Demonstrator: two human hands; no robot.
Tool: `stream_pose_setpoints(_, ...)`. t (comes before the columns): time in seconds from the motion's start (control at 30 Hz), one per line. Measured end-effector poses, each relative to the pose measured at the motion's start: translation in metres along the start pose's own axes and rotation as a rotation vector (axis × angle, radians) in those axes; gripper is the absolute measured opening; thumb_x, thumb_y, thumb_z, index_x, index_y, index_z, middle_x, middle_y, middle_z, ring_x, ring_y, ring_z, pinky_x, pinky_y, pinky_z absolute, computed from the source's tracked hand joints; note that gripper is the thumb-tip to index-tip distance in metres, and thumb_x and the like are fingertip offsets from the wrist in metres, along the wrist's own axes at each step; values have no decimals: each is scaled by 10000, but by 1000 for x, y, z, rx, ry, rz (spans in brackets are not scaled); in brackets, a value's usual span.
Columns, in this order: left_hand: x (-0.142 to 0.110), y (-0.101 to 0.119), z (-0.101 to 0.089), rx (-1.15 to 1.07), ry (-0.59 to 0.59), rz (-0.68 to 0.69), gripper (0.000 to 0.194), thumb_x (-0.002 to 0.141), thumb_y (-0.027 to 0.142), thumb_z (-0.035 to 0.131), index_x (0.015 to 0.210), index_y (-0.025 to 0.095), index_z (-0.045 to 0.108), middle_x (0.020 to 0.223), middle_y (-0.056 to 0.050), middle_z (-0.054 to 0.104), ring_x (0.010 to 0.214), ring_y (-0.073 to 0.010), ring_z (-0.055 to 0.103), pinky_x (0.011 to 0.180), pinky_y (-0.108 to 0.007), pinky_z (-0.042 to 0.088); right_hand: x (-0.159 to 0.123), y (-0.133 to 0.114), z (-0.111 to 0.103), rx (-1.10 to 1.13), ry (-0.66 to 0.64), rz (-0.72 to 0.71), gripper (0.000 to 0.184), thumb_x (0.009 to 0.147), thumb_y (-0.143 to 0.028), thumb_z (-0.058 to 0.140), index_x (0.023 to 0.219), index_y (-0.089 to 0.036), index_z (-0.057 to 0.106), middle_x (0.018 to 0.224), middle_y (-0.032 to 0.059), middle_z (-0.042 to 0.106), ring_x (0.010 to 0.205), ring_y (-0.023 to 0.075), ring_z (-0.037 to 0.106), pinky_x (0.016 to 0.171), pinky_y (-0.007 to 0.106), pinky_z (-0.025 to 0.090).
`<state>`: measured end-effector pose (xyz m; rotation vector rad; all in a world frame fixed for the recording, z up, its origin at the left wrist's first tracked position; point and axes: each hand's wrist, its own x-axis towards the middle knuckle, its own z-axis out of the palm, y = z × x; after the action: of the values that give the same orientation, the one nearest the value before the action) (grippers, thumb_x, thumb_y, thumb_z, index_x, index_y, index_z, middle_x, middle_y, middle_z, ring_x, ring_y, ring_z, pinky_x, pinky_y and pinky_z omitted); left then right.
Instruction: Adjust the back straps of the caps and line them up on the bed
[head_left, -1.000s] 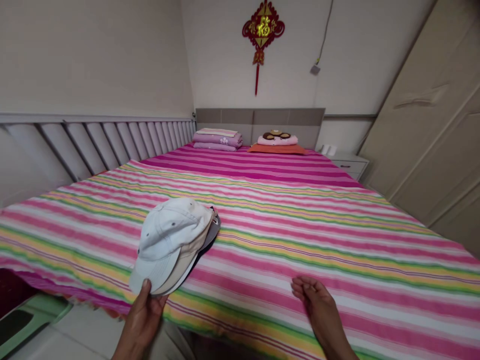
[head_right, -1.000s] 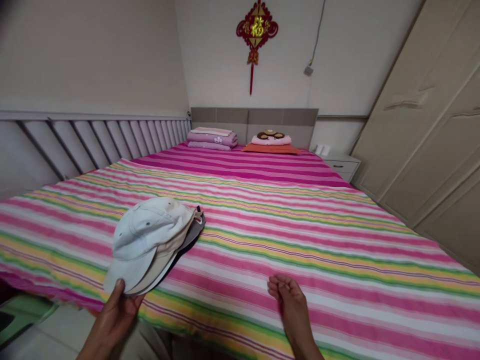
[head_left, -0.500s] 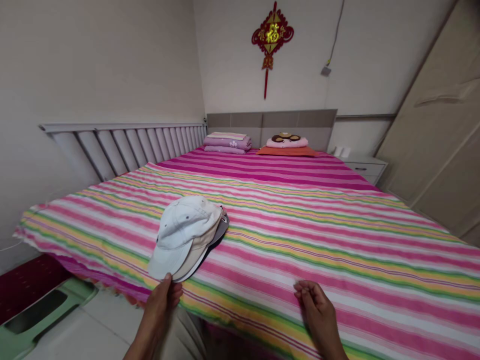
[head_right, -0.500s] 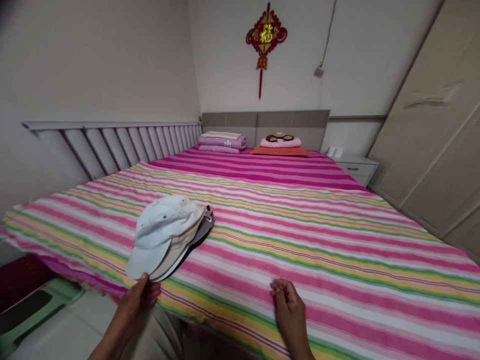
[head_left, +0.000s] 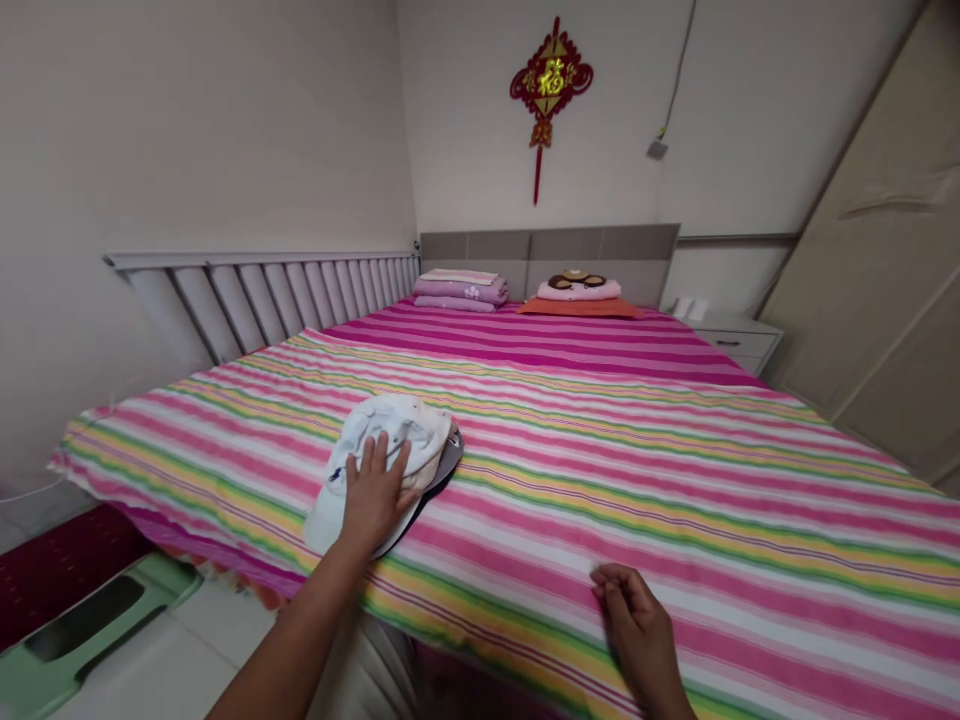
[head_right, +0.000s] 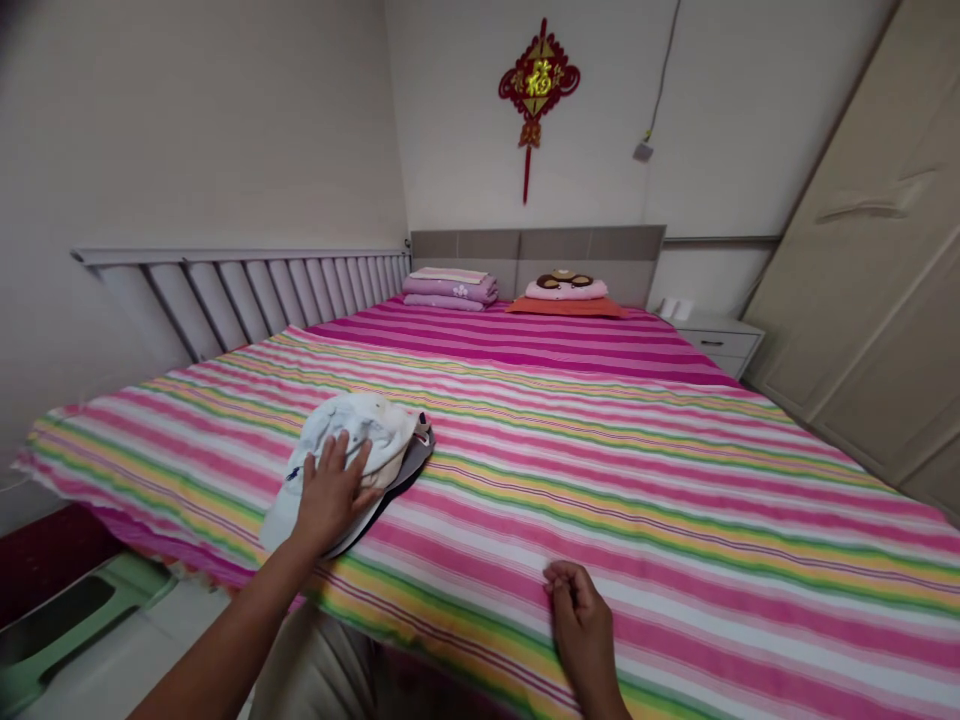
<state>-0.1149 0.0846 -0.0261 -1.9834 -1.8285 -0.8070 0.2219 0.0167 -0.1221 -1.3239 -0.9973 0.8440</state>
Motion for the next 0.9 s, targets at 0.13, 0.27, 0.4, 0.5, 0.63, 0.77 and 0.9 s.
stream_pose_setpoints(0.13, 2, -2, 13, 19, -79, 30, 548, 713, 357, 580, 1228, 201, 475, 1401, -186, 284, 1298, -357, 178, 996, -564, 91, 0, -2, 1, -60, -48, -70, 252, 697, -435, 556, 749, -191, 591, 716, 48, 643, 693, 206, 593, 629, 291, 477)
stream_pose_setpoints(0.27, -15, 3, 7, -185, 40, -30, 463, 711, 310, 580, 1161, 212, 527, 1424, -137, 258, 1319, -325, 130, 1015, -550, 3, -1, -6, 2, -92, -49, -93, 216, 710, -398, 533, 737, -190, 583, 704, 53, 639, 697, 215, 596, 625, 293, 477)
stream_pose_setpoints(0.4, -50, 8, 4, -635, 103, -241, 407, 613, 285, 678, 1015, 250, 620, 1379, -91, 360, 1319, -288, 158, 1036, -483, -71, -1, -6, 1, -128, -55, -116, 198, 712, -378, 527, 747, -192, 583, 703, 50, 636, 679, 213, 588, 613, 288, 464)
stream_pose_setpoints(0.5, -78, 9, 7, -849, 76, -395, 444, 523, 245, 742, 957, 250, 649, 1346, -96, 408, 1320, -281, 156, 1048, -442, -68, -2, -4, 0, -156, -63, -130, 199, 716, -374, 523, 764, -192, 588, 722, 51, 641, 694, 214, 586, 626, 285, 454)
stream_pose_setpoints(0.63, -121, 22, 21, -1000, -82, -501, 376, 504, 217, 753, 873, 255, 688, 1212, -109, 546, 1287, -283, 255, 1078, -390, 38, -2, -2, 0, -206, -71, -143, 201, 724, -374, 506, 769, -197, 589, 715, 45, 639, 685, 216, 580, 626, 287, 442)
stream_pose_setpoints(0.77, -163, 53, 47, -1256, -387, -604, 227, 517, 251, 737, 727, 325, 690, 980, -85, 653, 1130, -321, 459, 1020, -436, 268, -4, -8, 0, -305, -68, -179, 196, 732, -362, 489, 780, -203, 592, 725, 46, 646, 687, 223, 585, 634, 294, 443)
stream_pose_setpoints(0.9, -184, 74, 69, -1261, -675, -407, 141, 593, 368, 666, 731, 348, 690, 931, -61, 673, 994, -306, 543, 955, -455, 344, -18, -12, -1, -330, -113, -241, 171, 735, -339, 511, 794, -217, 616, 734, 46, 657, 673, 221, 598, 618, 287, 457)
